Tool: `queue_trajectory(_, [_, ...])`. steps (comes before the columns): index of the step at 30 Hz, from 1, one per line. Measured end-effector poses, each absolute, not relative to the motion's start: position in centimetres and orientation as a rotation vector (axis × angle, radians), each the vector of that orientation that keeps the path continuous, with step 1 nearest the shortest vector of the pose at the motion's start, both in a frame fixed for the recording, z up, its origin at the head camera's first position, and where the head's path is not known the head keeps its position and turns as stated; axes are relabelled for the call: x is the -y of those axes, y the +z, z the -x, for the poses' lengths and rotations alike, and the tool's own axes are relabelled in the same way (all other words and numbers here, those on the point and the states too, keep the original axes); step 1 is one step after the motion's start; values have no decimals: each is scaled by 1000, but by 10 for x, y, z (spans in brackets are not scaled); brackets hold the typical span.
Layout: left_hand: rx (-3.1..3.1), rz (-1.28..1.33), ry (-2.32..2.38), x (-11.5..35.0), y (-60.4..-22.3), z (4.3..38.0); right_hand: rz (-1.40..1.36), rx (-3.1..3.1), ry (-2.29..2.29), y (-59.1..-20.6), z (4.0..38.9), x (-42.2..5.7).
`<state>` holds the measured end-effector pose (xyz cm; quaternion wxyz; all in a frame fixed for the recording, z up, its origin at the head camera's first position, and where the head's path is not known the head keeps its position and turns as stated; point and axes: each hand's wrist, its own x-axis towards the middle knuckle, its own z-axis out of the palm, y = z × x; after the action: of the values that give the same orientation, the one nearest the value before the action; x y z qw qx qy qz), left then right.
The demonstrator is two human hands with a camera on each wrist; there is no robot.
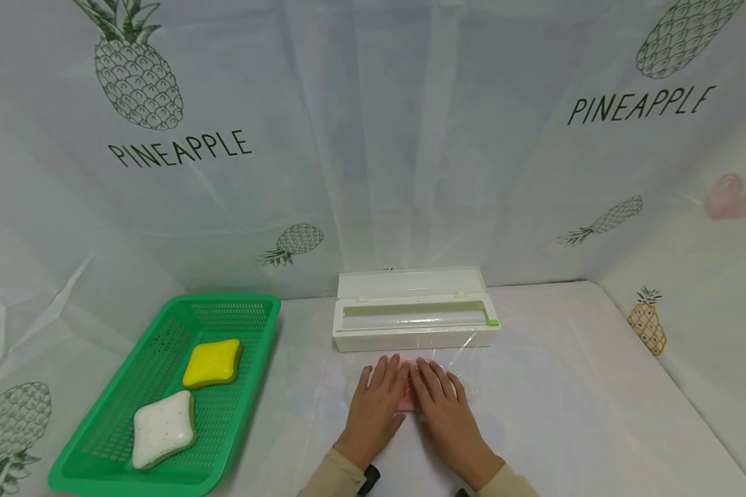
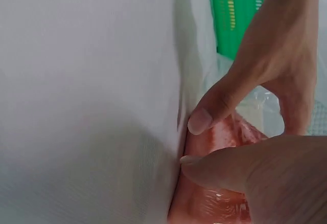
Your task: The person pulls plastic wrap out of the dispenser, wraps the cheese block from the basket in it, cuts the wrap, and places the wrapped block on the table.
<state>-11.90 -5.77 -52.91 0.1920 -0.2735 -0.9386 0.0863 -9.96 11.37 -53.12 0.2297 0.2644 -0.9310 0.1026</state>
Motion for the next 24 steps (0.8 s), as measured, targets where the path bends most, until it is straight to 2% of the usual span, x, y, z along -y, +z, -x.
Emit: queue_trajectory(24, [2698,737,150,59,-545,148,-760,2617,213,-544,137,-123])
